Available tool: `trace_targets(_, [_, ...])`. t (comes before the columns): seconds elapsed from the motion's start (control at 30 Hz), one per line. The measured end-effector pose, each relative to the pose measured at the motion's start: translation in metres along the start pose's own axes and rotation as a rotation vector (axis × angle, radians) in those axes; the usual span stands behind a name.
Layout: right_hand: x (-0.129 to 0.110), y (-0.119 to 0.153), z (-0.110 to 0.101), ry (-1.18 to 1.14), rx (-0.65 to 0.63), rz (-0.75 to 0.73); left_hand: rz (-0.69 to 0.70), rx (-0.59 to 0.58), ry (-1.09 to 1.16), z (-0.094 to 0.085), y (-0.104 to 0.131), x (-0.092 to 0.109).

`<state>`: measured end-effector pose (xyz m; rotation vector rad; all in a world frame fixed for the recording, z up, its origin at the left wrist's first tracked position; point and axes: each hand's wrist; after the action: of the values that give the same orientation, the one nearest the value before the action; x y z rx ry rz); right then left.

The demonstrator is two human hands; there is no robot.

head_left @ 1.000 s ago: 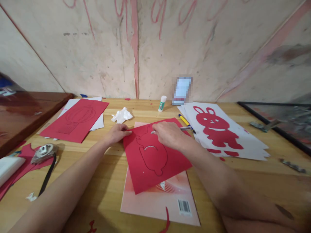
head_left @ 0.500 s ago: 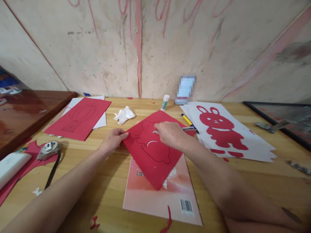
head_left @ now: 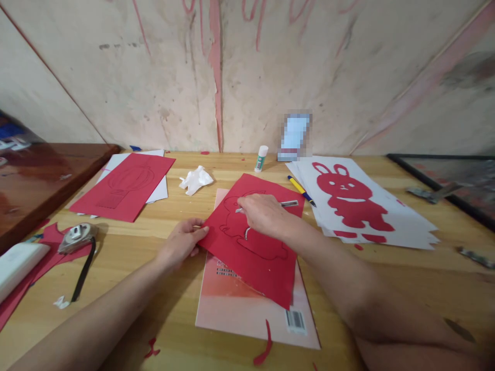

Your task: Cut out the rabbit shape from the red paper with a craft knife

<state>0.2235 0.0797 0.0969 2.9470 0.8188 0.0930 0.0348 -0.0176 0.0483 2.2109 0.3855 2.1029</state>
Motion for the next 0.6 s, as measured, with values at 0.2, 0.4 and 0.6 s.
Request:
trace_targets(0.2, [-0.007,0.001,0.008,-0.037,-0.041,-0.056,0.002,-0.022,-0.022,0.004,0.006,-0.006])
trace_targets(0.4, [-0.013,0.005,0.014,-0.105,0.030,-0.121,0.047,-0.118,-0.242,0.006,0.008,-0.007])
trace_targets(0.6, [-0.018,0.008,0.015,-0.115,0.019,-0.131,0.304,-0.148,-0.774,-0.003,0.008,-0.004])
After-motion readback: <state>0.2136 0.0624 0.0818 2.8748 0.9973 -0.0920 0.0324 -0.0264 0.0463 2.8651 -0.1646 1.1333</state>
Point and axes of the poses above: each hand's wrist, its own y-axis away from the middle knuckle, its own z-axis out of the palm, x = y × z, and after that the axes turned 10 degrees about z, right-handed
